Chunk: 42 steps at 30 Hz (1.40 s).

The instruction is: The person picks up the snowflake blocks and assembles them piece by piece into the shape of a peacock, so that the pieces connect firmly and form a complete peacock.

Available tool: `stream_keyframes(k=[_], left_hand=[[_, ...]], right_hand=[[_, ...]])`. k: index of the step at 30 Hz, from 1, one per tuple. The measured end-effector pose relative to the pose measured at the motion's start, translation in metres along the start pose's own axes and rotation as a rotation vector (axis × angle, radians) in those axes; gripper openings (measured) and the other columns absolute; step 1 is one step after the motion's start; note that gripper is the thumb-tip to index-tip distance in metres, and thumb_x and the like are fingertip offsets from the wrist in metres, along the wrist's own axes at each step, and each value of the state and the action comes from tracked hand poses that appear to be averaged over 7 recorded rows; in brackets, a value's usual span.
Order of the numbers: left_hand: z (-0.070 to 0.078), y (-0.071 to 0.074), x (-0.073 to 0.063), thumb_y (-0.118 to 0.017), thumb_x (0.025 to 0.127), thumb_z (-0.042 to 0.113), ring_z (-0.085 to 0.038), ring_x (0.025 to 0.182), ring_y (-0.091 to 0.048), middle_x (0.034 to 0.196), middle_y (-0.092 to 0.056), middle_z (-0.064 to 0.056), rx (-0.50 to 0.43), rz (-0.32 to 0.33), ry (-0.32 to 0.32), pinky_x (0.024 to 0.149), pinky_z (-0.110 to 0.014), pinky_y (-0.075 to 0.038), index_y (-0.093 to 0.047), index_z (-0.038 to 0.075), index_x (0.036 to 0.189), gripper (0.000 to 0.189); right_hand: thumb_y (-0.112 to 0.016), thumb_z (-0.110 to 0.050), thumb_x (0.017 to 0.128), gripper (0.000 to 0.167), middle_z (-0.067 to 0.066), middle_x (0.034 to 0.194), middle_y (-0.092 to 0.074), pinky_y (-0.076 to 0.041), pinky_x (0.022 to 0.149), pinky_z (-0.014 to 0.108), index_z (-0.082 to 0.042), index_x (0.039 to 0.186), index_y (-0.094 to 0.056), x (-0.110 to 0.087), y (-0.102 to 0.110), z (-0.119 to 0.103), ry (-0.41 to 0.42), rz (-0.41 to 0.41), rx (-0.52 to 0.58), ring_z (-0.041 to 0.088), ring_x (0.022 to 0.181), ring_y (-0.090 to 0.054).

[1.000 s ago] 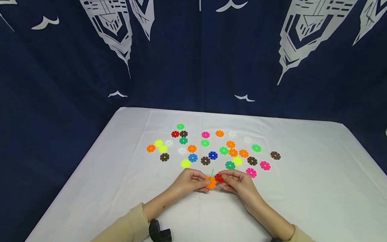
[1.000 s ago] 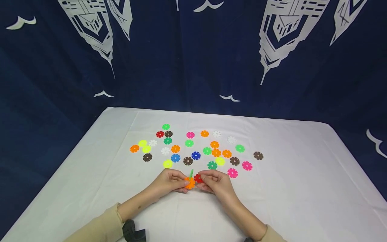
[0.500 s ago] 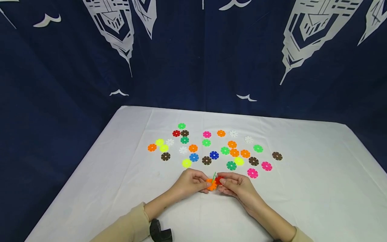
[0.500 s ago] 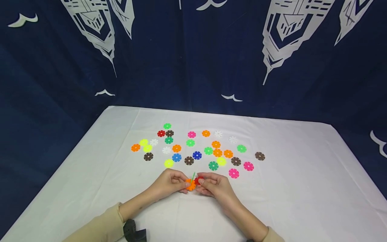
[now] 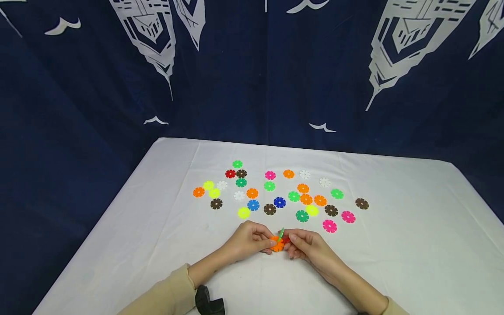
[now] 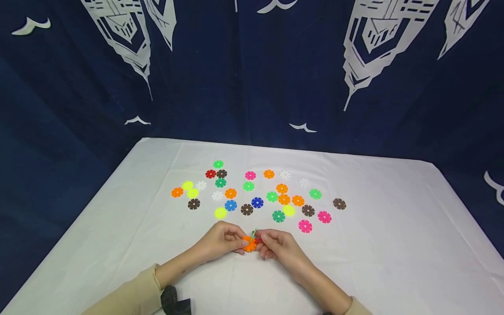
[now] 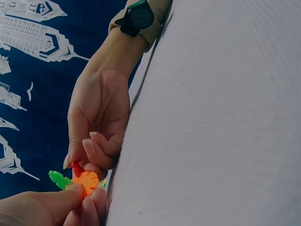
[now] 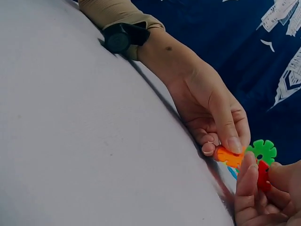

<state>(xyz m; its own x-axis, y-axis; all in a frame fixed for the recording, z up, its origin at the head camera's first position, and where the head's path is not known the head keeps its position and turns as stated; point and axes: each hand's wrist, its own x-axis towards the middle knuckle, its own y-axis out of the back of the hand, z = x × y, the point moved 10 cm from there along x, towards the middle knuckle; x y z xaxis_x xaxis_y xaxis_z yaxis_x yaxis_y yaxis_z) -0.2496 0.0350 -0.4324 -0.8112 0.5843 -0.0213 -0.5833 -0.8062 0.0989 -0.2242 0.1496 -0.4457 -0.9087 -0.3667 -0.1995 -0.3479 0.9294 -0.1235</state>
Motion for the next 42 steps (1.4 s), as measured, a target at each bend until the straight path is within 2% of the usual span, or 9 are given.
stream_keyframes(k=[5, 10, 15, 18, 20, 23, 27, 35, 42], left_hand=[[-0.001, 0.001, 0.0, -0.064, 0.084, -0.008, -0.024, 0.066, -0.067, 0.072, -0.064, -0.009, 0.021, -0.002, 0.003, 0.062, -0.03, -0.056, -0.067, -0.008, 0.088, 0.005], [0.001, 0.002, 0.0, -0.065, 0.084, -0.007, -0.025, 0.066, -0.067, 0.073, -0.065, -0.009, 0.054, 0.019, -0.009, 0.061, -0.029, -0.055, -0.067, -0.007, 0.087, 0.004], [0.028, 0.003, -0.006, -0.065, 0.082, -0.01, -0.03, 0.067, -0.066, 0.074, -0.066, -0.016, 0.144, 0.058, -0.118, 0.061, -0.033, -0.056, -0.067, -0.011, 0.085, 0.004], [0.042, 0.004, -0.01, -0.064, 0.082, -0.012, -0.033, 0.066, -0.065, 0.074, -0.065, -0.019, 0.133, 0.072, -0.163, 0.061, -0.034, -0.056, -0.065, -0.013, 0.085, 0.003], [0.043, 0.005, -0.01, -0.064, 0.082, -0.012, -0.033, 0.066, -0.065, 0.074, -0.065, -0.019, 0.121, 0.069, -0.167, 0.061, -0.034, -0.056, -0.065, -0.012, 0.085, 0.003], [0.041, 0.004, -0.009, -0.063, 0.082, -0.012, -0.032, 0.066, -0.066, 0.074, -0.065, -0.018, 0.101, 0.059, -0.154, 0.061, -0.031, -0.056, -0.065, -0.012, 0.085, 0.003], [0.036, 0.004, -0.008, -0.062, 0.083, -0.012, -0.034, 0.069, -0.066, 0.075, -0.065, -0.019, 0.081, 0.047, -0.114, 0.063, -0.031, -0.056, -0.065, -0.012, 0.086, 0.004], [0.043, 0.006, -0.009, -0.064, 0.082, -0.011, -0.033, 0.069, -0.065, 0.076, -0.066, -0.018, 0.154, 0.075, -0.159, 0.063, -0.03, -0.055, -0.066, -0.012, 0.086, 0.005], [0.054, 0.003, -0.014, -0.069, 0.079, -0.01, -0.025, 0.065, -0.063, 0.076, -0.066, -0.015, 0.305, 0.074, -0.261, 0.06, -0.022, -0.053, -0.069, -0.008, 0.085, 0.006]], right_hand=[[-0.059, -0.015, 0.094, 0.041, 0.014, 0.099, -0.064, -0.052, 0.074, 0.025, 0.013, 0.123, -0.052, -0.001, 0.003, -0.003, 0.031, 0.045, -0.096, 0.02, 0.083, -0.062], [-0.064, -0.012, 0.09, 0.045, 0.016, 0.103, -0.066, -0.053, 0.074, 0.027, 0.011, 0.126, -0.05, -0.002, 0.008, -0.001, 0.011, 0.143, -0.094, 0.022, 0.087, -0.065], [-0.069, -0.009, 0.086, 0.042, 0.016, 0.098, -0.067, -0.054, 0.074, 0.029, 0.011, 0.12, -0.055, -0.004, 0.013, -0.003, 0.046, 0.221, -0.095, 0.02, 0.084, -0.065], [-0.07, -0.004, 0.083, 0.035, 0.017, 0.093, -0.068, -0.054, 0.074, 0.029, 0.012, 0.112, -0.058, -0.005, 0.016, -0.01, 0.127, 0.25, -0.119, 0.022, 0.082, -0.066], [-0.071, -0.002, 0.082, 0.039, 0.018, 0.093, -0.067, -0.054, 0.075, 0.029, 0.008, 0.117, -0.057, -0.005, 0.016, -0.014, 0.177, 0.235, -0.139, 0.023, 0.082, -0.066], [-0.07, -0.002, 0.083, 0.047, 0.02, 0.1, -0.065, -0.052, 0.079, 0.03, 0.006, 0.126, -0.052, -0.004, 0.009, -0.019, 0.245, 0.147, -0.157, 0.023, 0.088, -0.066], [-0.067, -0.001, 0.085, 0.046, 0.027, 0.109, -0.061, -0.051, 0.08, 0.03, 0.013, 0.125, -0.05, -0.002, 0.002, -0.019, 0.282, 0.038, -0.165, 0.02, 0.094, -0.064], [-0.071, -0.001, 0.081, 0.04, 0.02, 0.105, -0.065, -0.052, 0.078, 0.029, 0.009, 0.118, -0.058, -0.004, 0.006, -0.019, 0.293, 0.106, -0.269, 0.022, 0.093, -0.065], [-0.073, -0.003, 0.08, 0.04, 0.018, 0.104, -0.065, -0.052, 0.076, 0.029, 0.01, 0.115, -0.06, -0.003, 0.002, -0.014, 0.269, 0.091, -0.342, 0.021, 0.092, -0.065]])
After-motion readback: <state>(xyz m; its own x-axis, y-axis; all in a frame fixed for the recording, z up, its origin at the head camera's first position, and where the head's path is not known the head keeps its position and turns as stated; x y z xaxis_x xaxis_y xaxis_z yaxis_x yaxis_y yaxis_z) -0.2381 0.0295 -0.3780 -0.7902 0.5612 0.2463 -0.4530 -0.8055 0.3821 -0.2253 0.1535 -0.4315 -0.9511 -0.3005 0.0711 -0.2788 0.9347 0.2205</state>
